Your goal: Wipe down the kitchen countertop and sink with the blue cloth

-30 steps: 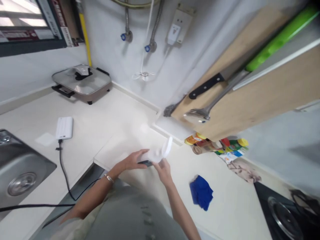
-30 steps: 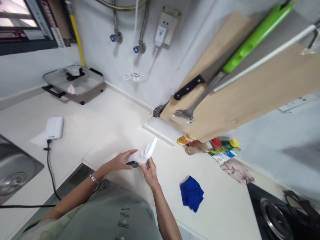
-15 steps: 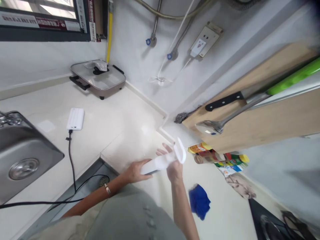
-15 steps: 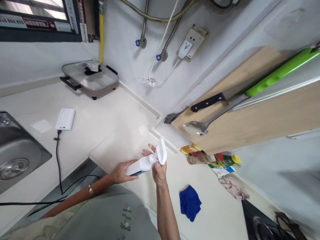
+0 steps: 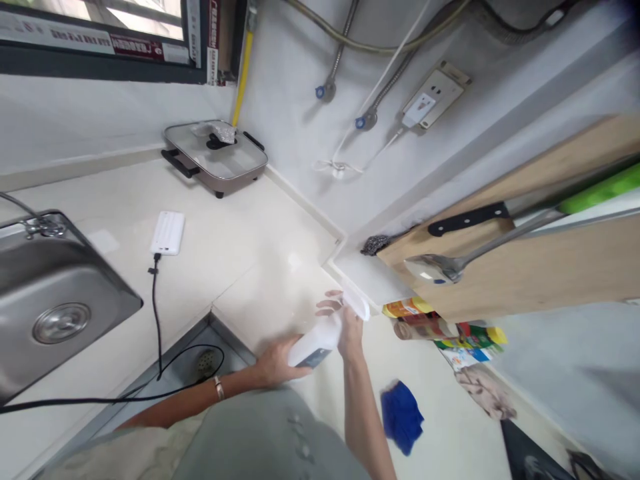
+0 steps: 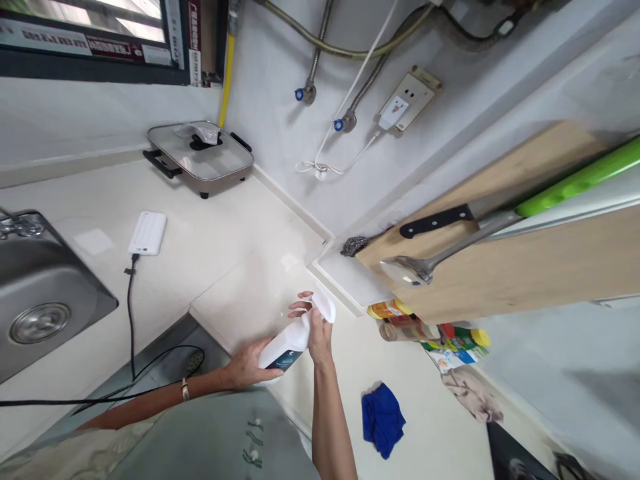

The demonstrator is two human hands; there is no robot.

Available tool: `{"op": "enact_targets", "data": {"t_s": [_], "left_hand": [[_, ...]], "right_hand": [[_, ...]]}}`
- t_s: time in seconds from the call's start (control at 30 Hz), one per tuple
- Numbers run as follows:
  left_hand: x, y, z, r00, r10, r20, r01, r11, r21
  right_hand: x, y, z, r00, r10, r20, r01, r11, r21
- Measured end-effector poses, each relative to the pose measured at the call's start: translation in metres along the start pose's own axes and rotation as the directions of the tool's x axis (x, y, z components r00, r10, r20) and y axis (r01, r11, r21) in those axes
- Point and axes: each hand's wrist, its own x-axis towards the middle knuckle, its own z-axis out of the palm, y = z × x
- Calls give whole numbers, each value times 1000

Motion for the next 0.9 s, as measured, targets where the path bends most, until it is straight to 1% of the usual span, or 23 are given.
{"op": "enact_targets", "data": {"t_s": [0.13, 0.33, 0.5, 0.57, 0.7, 0.8, 0.9], "left_hand": [[-3, -6, 2, 1000, -17, -9, 17, 1000, -16], [-2, -8, -2, 999, -47, -14, 47, 999, -24], [-2, -5, -8, 997, -75, 10, 76, 997, -20], [-1, -4, -11, 995, -95, 17, 95, 995, -15], [0, -7, -13, 992, -128, 20, 128, 992, 10], [1, -10, -12, 992, -125, 10, 124, 992, 24], [1, -9, -12, 994, -104, -16, 104, 994, 36]], "right_hand": [[2, 7, 7, 999, 27, 25, -25, 998, -66], [7, 11, 14, 999, -25, -21, 22, 991, -134], [9, 15, 12, 998, 59, -29, -63, 980, -191], [9, 17, 12, 997, 70, -46, -78, 974, -211], [9, 19, 15, 998, 17, -68, -34, 964, -263], [7, 18, 17, 998, 12, -61, -24, 979, -203], [8, 15, 20, 999, 33, -23, -36, 990, -137]]}}
